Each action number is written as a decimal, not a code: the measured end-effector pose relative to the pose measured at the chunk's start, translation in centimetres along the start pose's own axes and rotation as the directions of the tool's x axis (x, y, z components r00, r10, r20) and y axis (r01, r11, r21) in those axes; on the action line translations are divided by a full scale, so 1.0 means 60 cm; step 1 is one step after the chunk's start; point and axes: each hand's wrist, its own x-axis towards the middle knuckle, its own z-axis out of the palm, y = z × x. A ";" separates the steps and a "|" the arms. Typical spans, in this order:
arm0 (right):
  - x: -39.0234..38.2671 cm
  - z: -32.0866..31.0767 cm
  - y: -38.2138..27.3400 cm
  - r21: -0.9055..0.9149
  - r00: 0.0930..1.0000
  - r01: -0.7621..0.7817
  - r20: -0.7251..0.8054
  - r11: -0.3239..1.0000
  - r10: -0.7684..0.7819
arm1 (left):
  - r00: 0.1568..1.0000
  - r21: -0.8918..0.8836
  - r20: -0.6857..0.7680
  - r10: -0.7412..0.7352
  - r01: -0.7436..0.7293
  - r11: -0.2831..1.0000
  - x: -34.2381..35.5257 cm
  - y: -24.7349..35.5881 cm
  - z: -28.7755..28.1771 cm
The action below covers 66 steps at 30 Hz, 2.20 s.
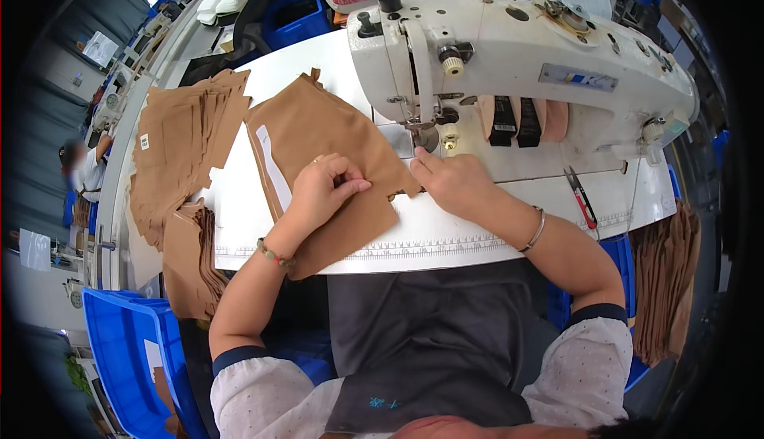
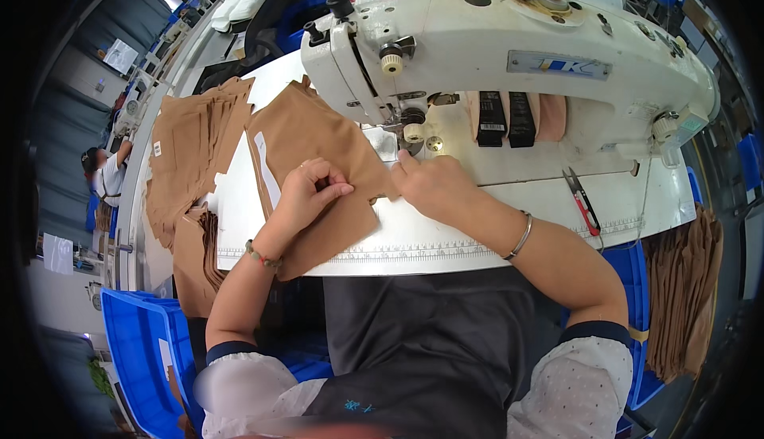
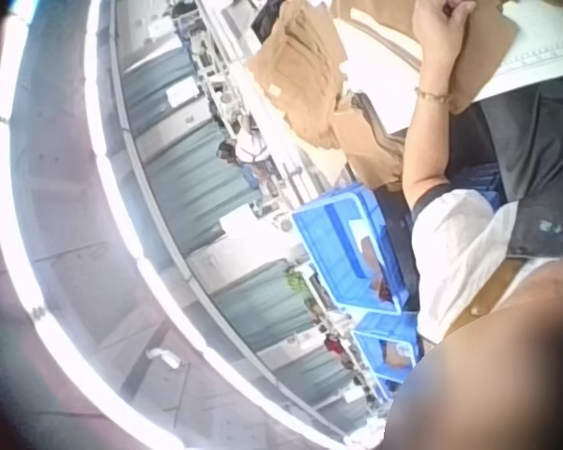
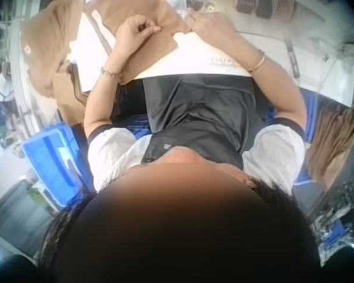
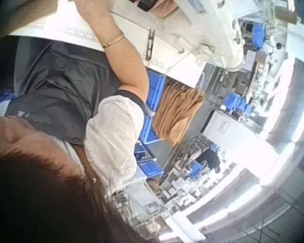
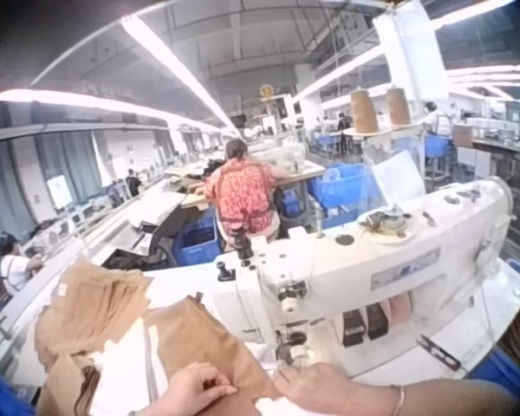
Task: Sewing pieces of brown fabric together using an industrial sewing machine and attaching a garment label.
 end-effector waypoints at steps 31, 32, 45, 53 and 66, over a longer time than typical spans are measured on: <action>0.056 -0.131 -0.084 0.887 0.877 -0.437 0.383 0.151 0.289 | 0.889 -0.404 -0.457 -0.004 -0.204 0.892 -0.074 0.069 -0.071; 0.055 -0.130 -0.083 0.883 0.866 -0.440 0.369 0.162 0.338 | 0.874 -0.408 -0.486 0.017 -0.244 0.880 -0.076 0.070 -0.074; 0.091 -0.151 -0.139 0.785 0.952 -0.035 -0.161 0.618 0.259 | 0.860 -0.698 -0.404 -0.313 -0.068 0.713 -0.103 0.062 -0.095; 0.196 -0.149 -0.237 0.865 0.896 0.276 -0.389 0.420 0.213 | 0.620 0.490 -0.702 0.350 0.063 0.870 -0.191 0.225 -0.310; -0.010 -0.047 -0.083 0.745 0.931 -0.315 0.121 0.587 0.346 | 0.942 -0.324 0.319 0.104 0.005 0.946 0.142 0.007 -0.005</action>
